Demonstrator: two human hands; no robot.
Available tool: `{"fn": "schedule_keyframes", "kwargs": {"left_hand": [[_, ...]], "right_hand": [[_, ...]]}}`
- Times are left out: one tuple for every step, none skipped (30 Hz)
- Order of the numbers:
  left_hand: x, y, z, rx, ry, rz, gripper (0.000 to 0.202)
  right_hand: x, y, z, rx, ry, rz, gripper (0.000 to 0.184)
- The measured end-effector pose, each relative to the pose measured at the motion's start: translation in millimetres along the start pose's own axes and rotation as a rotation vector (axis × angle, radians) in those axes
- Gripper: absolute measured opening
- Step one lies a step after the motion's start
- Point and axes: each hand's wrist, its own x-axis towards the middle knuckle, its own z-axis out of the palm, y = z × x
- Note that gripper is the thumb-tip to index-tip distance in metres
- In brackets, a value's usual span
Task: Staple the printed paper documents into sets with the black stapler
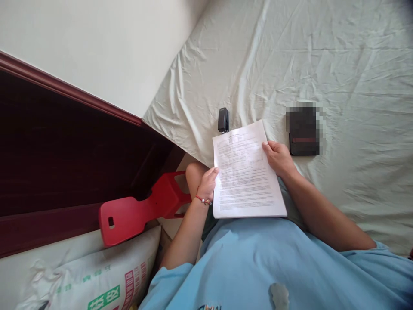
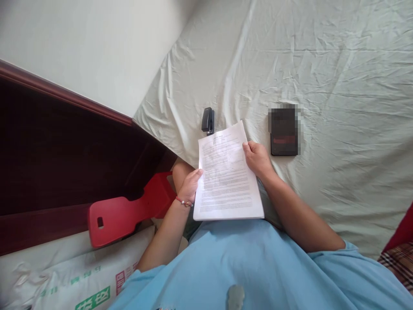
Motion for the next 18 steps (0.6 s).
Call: {"fn": "schedule_keyframes", "kwargs": {"left_hand": [[-4, -2, 0.1, 0.007, -0.003, -0.017, 0.053], [-7, -4, 0.3, 0.007, 0.001, -0.028, 0.053], [-9, -6, 0.5, 0.000, 0.010, -0.034, 0.053], [-10, -6, 0.7, -0.010, 0.022, -0.032, 0.053], [-10, -6, 1.0, -0.020, 0.036, -0.023, 0.053], [-9, -5, 1.3, -0.026, 0.051, -0.007, 0.052], [-7, -2, 1.7, -0.027, 0.069, 0.015, 0.049], [-3, 1, 2.2, -0.023, 0.090, 0.042, 0.045], [2, 6, 2.9, -0.016, 0.114, 0.072, 0.041], [8, 10, 4.0, -0.009, 0.144, 0.104, 0.036], [14, 15, 5.6, -0.004, 0.176, 0.134, 0.032], [21, 20, 7.6, -0.002, 0.205, 0.165, 0.030], [28, 23, 10.0, 0.002, 0.229, 0.191, 0.027], [35, 26, 12.8, 0.010, 0.246, 0.214, 0.025], [41, 28, 15.6, 0.023, 0.252, 0.233, 0.022], [46, 29, 18.3, 0.041, 0.247, 0.247, 0.020], [50, 29, 20.6, 0.062, 0.230, 0.257, 0.020], [53, 29, 22.3, 0.079, 0.206, 0.263, 0.020]], "right_hand": [[0, -2, -1, -0.028, -0.010, -0.001, 0.045], [0, -3, -2, -0.060, -0.018, 0.001, 0.045], [-1, -5, -3, -0.092, -0.019, 0.005, 0.045], [-1, -6, -3, -0.122, -0.017, 0.010, 0.044], [-1, -7, -4, -0.146, -0.015, 0.012, 0.043], [-1, -8, -4, -0.160, -0.015, 0.011, 0.043], [-1, -8, -4, -0.161, -0.018, 0.007, 0.042], [-1, -7, -5, -0.153, -0.021, 0.003, 0.041], [-1, -7, -5, -0.143, -0.024, 0.001, 0.041], [-1, -6, -5, -0.134, -0.025, 0.001, 0.041], [-1, -5, -4, -0.127, -0.023, 0.003, 0.042], [-2, -4, -4, -0.121, -0.022, 0.004, 0.042], [-2, -3, -3, -0.116, -0.018, 0.005, 0.043], [-2, -3, -3, -0.112, -0.015, 0.003, 0.044], [-3, -2, -2, -0.104, -0.014, 0.001, 0.044], [-3, -2, -2, -0.093, -0.016, -0.003, 0.044], [-3, -1, -2, -0.081, -0.016, -0.007, 0.044], [-2, 0, -2, -0.073, -0.016, -0.011, 0.045]]}}
